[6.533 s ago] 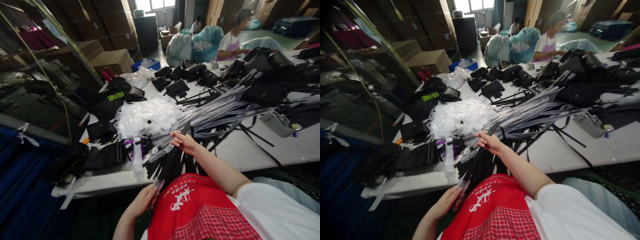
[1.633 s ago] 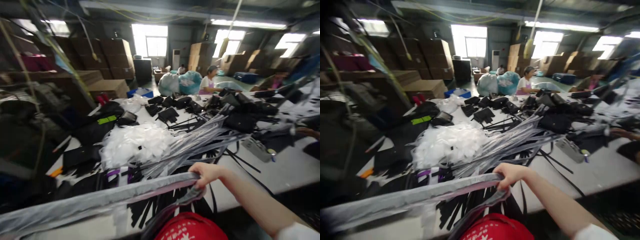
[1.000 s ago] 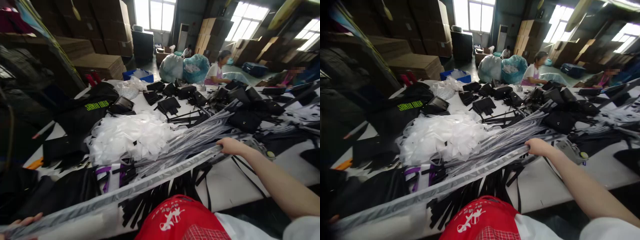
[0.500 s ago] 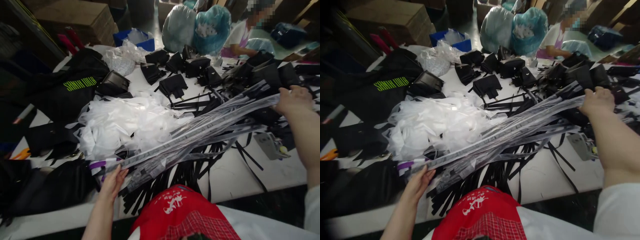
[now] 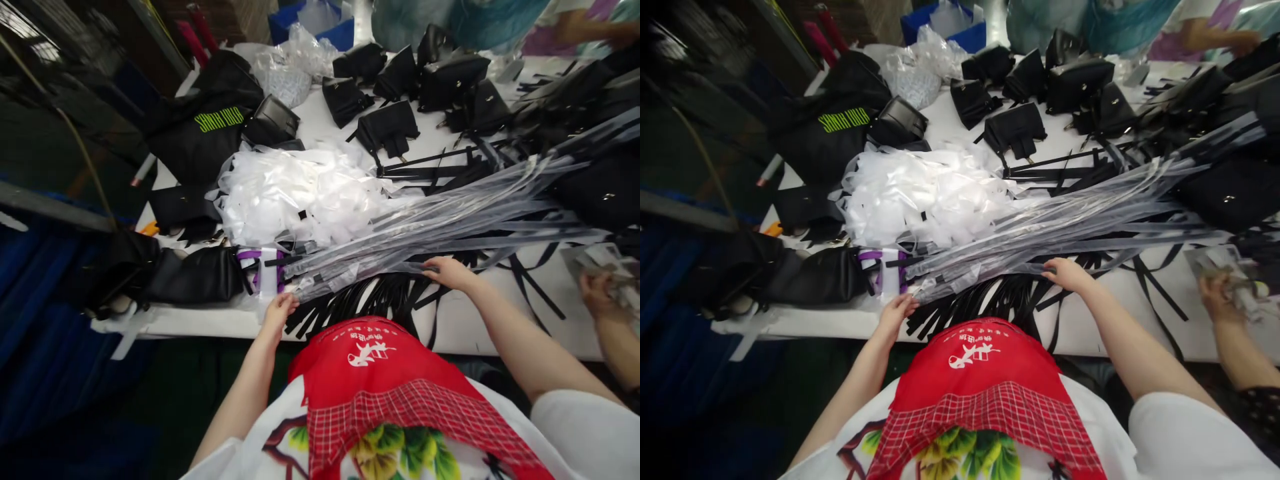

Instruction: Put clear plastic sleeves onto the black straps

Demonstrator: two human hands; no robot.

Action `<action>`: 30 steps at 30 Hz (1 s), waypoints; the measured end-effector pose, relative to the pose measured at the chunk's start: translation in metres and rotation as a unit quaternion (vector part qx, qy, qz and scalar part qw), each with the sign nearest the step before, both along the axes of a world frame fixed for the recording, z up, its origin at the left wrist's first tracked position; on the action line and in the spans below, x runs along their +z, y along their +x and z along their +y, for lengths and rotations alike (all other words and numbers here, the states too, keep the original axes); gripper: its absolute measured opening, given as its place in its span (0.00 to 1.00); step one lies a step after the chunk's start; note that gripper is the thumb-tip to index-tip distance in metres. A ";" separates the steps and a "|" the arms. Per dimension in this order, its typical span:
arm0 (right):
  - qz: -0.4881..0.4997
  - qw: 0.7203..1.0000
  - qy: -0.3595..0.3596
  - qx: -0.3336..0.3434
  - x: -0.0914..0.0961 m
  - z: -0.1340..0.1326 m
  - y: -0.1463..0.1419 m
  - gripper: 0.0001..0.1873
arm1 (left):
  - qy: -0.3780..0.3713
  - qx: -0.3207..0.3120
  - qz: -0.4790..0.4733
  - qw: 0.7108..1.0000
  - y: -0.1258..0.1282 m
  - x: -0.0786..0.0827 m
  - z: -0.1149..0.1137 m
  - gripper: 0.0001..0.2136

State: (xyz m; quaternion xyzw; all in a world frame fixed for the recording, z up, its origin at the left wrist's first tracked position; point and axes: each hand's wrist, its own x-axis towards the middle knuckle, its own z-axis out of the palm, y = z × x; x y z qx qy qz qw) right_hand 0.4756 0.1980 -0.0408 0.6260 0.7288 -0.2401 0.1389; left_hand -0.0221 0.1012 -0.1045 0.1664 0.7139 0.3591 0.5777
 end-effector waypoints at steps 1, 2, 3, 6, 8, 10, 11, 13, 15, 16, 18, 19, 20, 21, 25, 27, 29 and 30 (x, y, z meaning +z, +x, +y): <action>0.013 1.000 -0.004 -0.003 -0.002 -0.013 -0.009 0.19 | 0.002 -0.012 0.004 1.000 0.000 0.000 -0.006 0.13; 0.024 1.000 -0.004 -0.005 -0.003 -0.025 -0.017 0.19 | 0.004 -0.025 0.007 1.000 0.001 0.001 -0.011 0.14; 0.036 0.999 -0.003 -0.007 -0.004 -0.035 -0.023 0.19 | 0.008 -0.036 0.010 0.999 0.001 0.002 -0.016 0.14; 0.078 0.997 0.005 -0.024 -0.008 -0.061 -0.043 0.20 | 0.022 -0.063 0.025 0.997 0.002 0.005 -0.026 0.15; 0.110 0.993 0.011 -0.035 -0.011 -0.075 -0.056 0.21 | 0.036 -0.079 0.044 0.995 0.001 0.006 -0.027 0.14; 0.141 0.989 0.018 -0.040 -0.015 -0.088 -0.071 0.22 | 0.054 -0.095 0.075 0.991 -0.003 0.006 -0.022 0.12; 0.157 0.987 0.020 -0.039 -0.016 -0.094 -0.078 0.22 | 0.064 -0.103 0.094 0.988 -0.006 0.007 -0.017 0.11; 0.184 0.982 0.021 -0.037 -0.017 -0.106 -0.091 0.22 | 0.086 -0.122 0.141 0.979 -0.013 0.009 -0.004 0.09; 0.204 0.978 0.020 -0.039 -0.018 -0.118 -0.100 0.21 | 0.112 -0.145 0.194 0.964 -0.021 0.013 0.013 0.08; 0.210 0.977 0.020 -0.042 -0.019 -0.123 -0.102 0.21 | 0.127 -0.158 0.223 0.953 -0.023 0.017 0.023 0.08; 0.215 0.975 0.021 -0.053 -0.021 -0.133 -0.103 0.21 | 0.160 -0.188 0.282 0.927 -0.025 0.027 0.043 0.07; 0.215 0.975 0.022 -0.059 -0.023 -0.137 -0.102 0.21 | 0.175 -0.203 0.310 0.912 -0.023 0.032 0.053 0.07; 0.214 0.974 0.023 -0.065 -0.025 -0.141 -0.100 0.21 | 0.190 -0.217 0.338 0.896 -0.020 0.037 0.063 0.07; 0.213 0.974 0.027 -0.071 -0.027 -0.145 -0.098 0.21 | 0.202 -0.230 0.364 0.879 -0.016 0.041 0.073 0.08; 0.206 0.973 0.041 -0.097 -0.033 -0.160 -0.084 0.22 | 0.218 -0.244 0.469 0.820 0.004 0.051 0.110 0.18; 0.203 0.972 0.045 -0.110 -0.036 -0.167 -0.077 0.23 | 0.208 -0.242 0.515 0.796 0.007 0.051 0.126 0.29; 0.201 0.971 0.048 -0.120 -0.039 -0.173 -0.071 0.24 | 0.201 -0.253 0.548 0.772 0.004 0.049 0.138 0.34; 0.202 0.970 0.048 -0.124 -0.041 -0.176 -0.068 0.24 | 0.201 -0.265 0.559 0.759 0.001 0.048 0.144 0.32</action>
